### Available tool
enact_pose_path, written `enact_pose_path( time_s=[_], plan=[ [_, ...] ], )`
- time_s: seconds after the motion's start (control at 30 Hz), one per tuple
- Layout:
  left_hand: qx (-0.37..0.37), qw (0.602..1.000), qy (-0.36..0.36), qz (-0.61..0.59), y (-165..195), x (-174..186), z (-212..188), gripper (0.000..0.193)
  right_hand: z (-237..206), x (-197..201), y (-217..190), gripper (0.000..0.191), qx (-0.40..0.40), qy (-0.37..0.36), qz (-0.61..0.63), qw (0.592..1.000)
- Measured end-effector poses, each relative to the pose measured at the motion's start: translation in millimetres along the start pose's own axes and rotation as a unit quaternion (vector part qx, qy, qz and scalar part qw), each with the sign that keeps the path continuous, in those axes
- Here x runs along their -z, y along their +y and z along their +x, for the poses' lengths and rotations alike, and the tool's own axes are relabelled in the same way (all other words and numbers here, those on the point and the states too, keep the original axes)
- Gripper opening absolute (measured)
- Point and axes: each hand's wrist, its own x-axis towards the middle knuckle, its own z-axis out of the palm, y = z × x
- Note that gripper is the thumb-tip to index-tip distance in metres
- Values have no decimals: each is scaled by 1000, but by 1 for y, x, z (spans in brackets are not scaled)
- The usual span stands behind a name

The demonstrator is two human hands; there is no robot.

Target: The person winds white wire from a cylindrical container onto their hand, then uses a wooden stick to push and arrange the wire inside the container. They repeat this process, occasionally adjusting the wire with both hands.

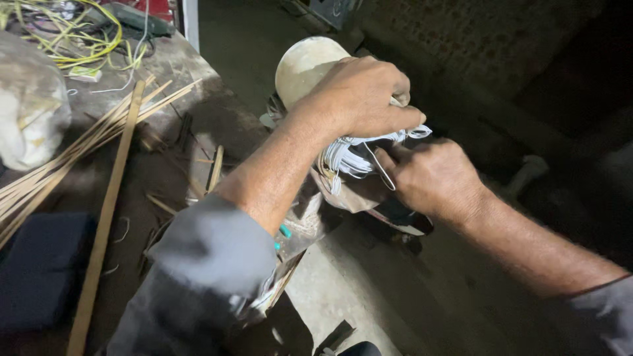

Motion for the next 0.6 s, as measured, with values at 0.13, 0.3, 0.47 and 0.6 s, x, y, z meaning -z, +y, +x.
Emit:
enact_pose_path(
  time_s=[0.13, 0.3, 0.47, 0.6],
  plan=[
    [-14, 996, 0, -84, -1, 4, -11, 39, -10, 15, -28, 34, -73, 41, 63, 995],
    [-9, 966, -68, -247, -14, -1, -1, 36, -27, 18, -69, 48, -170, 261, 310, 898],
    [16, 948, -91, -306, -21, -4, 2, 33, -28, 4, -76, 47, -271, 209, 707, 618],
    [25, 942, -104, -318, -22, -5, 2, 31, -17, -22, -76, 39, -246, 298, 639, 665]
  ],
)
